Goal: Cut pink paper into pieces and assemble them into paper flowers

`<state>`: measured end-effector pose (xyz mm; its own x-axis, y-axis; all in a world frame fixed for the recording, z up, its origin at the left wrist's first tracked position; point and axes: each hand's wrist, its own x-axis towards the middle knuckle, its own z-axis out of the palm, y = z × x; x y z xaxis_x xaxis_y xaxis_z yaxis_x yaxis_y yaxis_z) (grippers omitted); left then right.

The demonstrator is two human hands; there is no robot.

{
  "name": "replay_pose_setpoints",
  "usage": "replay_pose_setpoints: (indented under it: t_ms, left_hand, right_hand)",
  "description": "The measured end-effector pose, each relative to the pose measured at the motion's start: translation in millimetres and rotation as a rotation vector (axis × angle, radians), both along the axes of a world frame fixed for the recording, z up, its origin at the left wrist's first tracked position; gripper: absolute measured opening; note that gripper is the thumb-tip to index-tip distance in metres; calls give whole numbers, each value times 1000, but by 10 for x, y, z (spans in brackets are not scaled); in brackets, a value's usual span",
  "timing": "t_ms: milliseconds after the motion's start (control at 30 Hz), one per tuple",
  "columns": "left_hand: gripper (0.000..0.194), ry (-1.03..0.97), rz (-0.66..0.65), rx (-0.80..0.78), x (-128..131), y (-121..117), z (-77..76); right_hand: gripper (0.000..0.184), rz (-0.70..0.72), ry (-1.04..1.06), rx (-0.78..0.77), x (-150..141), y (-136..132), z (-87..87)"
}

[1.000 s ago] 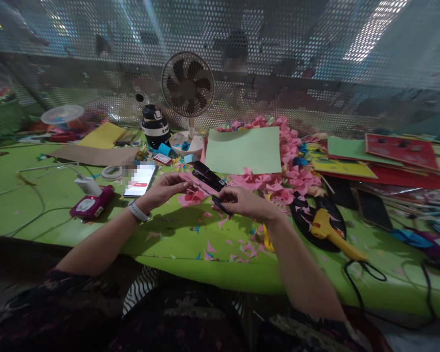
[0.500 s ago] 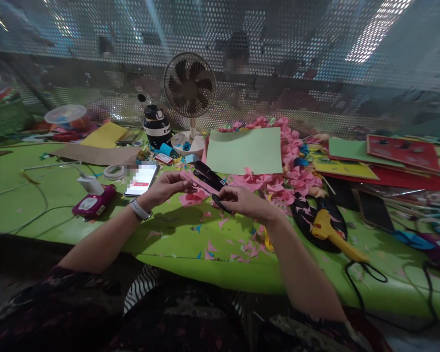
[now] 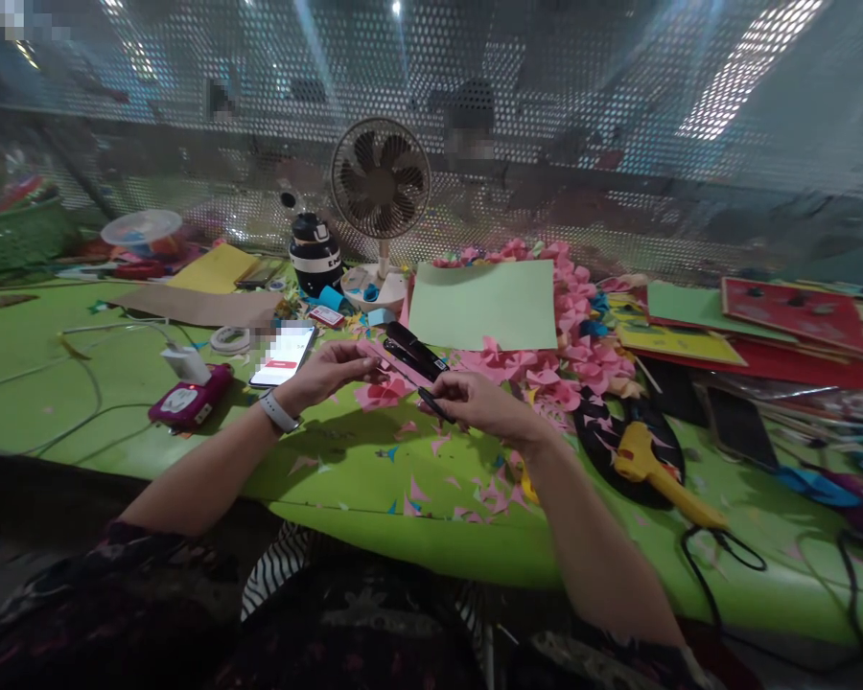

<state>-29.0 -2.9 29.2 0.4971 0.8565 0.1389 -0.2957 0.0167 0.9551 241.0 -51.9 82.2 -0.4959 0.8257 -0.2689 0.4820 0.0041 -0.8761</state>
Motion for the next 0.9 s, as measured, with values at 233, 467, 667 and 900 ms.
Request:
replay_pose_setpoints:
  t_ms: [233, 467, 667, 900]
  left_hand:
    - [31, 3, 17, -5, -2, -18, 38]
    - [35, 4, 108, -18, -43, 13, 55]
    - [34, 35, 86, 27, -47, 33, 12]
    - [32, 55, 49, 47, -60, 73, -42]
  right_hand:
    - [47, -21, -5, 27, -35, 2, 21]
    - [51, -55, -38, 63, -6, 33, -36]
    - [54, -61, -66, 49, -28, 22, -7]
    - [54, -43, -44, 18, -33, 24, -13]
